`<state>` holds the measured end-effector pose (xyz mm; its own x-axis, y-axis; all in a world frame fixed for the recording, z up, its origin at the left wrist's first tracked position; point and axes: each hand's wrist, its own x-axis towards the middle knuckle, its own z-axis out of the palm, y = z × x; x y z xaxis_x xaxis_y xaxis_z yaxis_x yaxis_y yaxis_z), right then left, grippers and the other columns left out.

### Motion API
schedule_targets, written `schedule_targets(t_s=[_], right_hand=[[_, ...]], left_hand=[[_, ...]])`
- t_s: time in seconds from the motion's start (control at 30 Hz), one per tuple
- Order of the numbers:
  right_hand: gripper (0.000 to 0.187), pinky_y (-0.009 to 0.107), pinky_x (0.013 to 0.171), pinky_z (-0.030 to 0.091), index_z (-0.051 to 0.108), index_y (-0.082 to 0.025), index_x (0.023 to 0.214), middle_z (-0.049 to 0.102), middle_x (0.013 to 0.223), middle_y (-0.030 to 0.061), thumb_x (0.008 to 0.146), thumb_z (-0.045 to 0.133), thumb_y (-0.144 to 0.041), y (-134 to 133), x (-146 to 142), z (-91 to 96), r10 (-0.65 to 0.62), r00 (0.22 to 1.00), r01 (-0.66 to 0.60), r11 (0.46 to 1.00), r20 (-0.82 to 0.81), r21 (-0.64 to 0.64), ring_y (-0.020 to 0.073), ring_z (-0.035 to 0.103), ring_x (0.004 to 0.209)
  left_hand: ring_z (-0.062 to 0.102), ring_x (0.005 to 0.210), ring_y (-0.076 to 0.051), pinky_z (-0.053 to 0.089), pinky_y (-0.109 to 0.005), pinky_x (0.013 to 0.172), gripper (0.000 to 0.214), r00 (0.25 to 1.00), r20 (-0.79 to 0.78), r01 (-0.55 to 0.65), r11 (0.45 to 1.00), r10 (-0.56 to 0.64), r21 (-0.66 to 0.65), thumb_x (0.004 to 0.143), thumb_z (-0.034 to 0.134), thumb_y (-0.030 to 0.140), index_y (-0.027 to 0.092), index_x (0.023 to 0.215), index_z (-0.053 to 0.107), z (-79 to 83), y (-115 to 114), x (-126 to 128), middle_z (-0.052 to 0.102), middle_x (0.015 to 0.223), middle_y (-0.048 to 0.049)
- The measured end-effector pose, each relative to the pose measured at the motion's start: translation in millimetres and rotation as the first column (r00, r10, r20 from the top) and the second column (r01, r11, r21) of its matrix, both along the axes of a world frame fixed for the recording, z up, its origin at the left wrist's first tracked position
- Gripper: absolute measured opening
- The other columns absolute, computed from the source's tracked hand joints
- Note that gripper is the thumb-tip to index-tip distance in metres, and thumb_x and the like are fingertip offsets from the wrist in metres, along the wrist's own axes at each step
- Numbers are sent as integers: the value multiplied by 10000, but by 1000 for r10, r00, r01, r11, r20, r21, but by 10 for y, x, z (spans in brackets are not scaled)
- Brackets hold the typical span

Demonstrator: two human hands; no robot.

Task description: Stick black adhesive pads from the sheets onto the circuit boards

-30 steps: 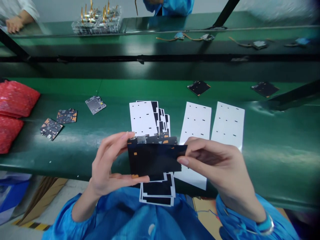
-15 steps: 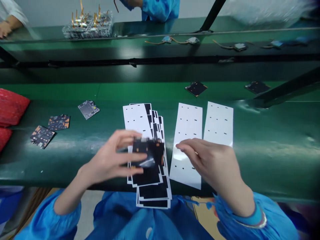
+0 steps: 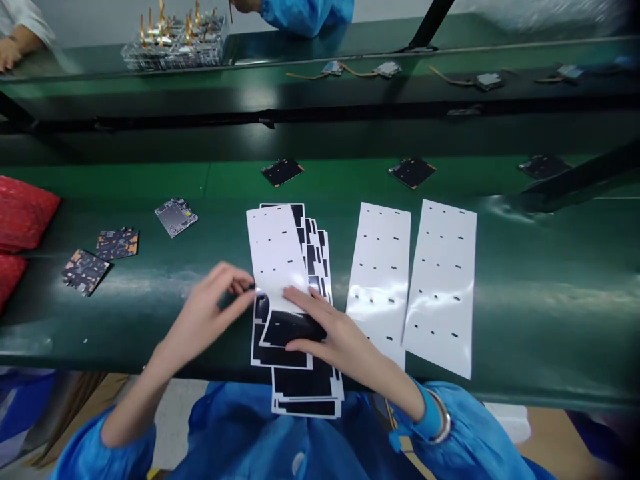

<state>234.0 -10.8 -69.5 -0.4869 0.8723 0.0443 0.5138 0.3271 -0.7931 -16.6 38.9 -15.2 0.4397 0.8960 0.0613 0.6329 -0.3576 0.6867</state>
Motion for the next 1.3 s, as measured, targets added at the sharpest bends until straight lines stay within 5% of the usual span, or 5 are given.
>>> schedule_targets(t_s=[0.27,0.43,0.63,0.93,1.3], right_hand=[[763,543,1177,411,377,-323,1546,466,1558,73,871,723,-402,91,1,173,-75,993,67,993,-92,-92,307,400,1452],[784,566,1183,396,334,-287,1565,224,1675,138,883,710,-384,17,-33,199,-192,981,189,964,-5,187,326,235,1533],[180,531,1194,419,705,-140,1080,790,1054,76,916,636,-113,-80,-154,335,-51,997,79,815,-64,574,198,737,1063],[74,476,1113,531,693,-142,952,799,911,45,923,634,-108,-94,-145,389,-36,992,96,848,-124,522,135,761,834],[118,478,1100,542,662,-115,843,754,782,43,886,600,-24,-143,-239,338,-138,990,96,755,13,649,135,716,729]], left_hand=[[635,720,-136,517,-233,623,133,922,373,1,959,108,-282,949,609,271,219,863,696,-293,-556,120,648,833,-21],[617,668,-121,488,-220,578,178,886,435,-51,966,161,-255,952,605,261,202,795,665,-347,-586,212,618,779,-13],[617,697,-111,506,-211,621,142,851,487,-96,970,196,-223,946,610,207,186,815,660,-371,-662,316,606,805,-11],[626,730,-78,516,-156,664,130,882,460,-41,991,97,-130,963,567,125,206,932,664,-302,-686,363,619,847,8],[557,739,-74,448,-158,682,114,914,387,-76,988,122,-131,968,577,165,206,867,610,-326,-700,448,576,826,24]])
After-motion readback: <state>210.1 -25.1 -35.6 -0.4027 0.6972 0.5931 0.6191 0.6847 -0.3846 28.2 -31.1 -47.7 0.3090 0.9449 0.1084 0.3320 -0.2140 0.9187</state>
